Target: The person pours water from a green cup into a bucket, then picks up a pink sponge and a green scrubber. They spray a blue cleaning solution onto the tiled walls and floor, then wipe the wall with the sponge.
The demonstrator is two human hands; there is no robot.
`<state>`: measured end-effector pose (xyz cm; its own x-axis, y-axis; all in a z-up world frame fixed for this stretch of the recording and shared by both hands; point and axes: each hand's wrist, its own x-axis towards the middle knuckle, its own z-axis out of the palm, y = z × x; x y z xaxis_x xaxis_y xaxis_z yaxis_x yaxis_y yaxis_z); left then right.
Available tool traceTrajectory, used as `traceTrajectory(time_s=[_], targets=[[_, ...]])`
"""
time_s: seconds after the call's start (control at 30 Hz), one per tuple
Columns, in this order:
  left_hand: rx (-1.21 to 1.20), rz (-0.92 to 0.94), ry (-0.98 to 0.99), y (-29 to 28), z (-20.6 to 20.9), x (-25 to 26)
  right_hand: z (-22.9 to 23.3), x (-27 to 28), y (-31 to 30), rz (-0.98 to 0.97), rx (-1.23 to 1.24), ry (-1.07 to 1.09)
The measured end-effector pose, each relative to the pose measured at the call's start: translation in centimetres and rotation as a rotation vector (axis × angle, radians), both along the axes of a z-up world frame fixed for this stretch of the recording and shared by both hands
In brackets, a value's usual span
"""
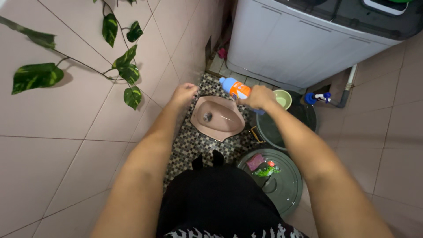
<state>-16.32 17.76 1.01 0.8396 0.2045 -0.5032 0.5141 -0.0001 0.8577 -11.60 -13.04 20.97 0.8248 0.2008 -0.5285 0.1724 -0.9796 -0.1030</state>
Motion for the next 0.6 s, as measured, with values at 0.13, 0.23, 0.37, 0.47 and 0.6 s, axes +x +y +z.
traceTrajectory(time_s=[0.13,0.23,0.37,0.47,0.6], targets=[[-0.058,0.012,-0.064,-0.2,-1.3,-0.5,-1.8,0.5,-0.4,-0.078,0.005,-0.007],[0.015,-0.026,-0.091,-0.1,-2.0,-0.9,-2.2,1.7,-1.5,-0.158,0.026,-0.038],[-0.003,-0.049,-0.009,-0.7,-0.1,-1.7,-1.9,1.3,-1.8,-0.167,0.020,-0.036],[-0.006,-0.035,0.018,-1.5,1.8,-2.6,-1.6,0.0,-1.2,-0.071,-0.008,0.006],[0.008,-0.021,0.019,-1.8,2.6,-3.1,-1.8,0.3,-1.3,-0.196,-0.010,0.029]])
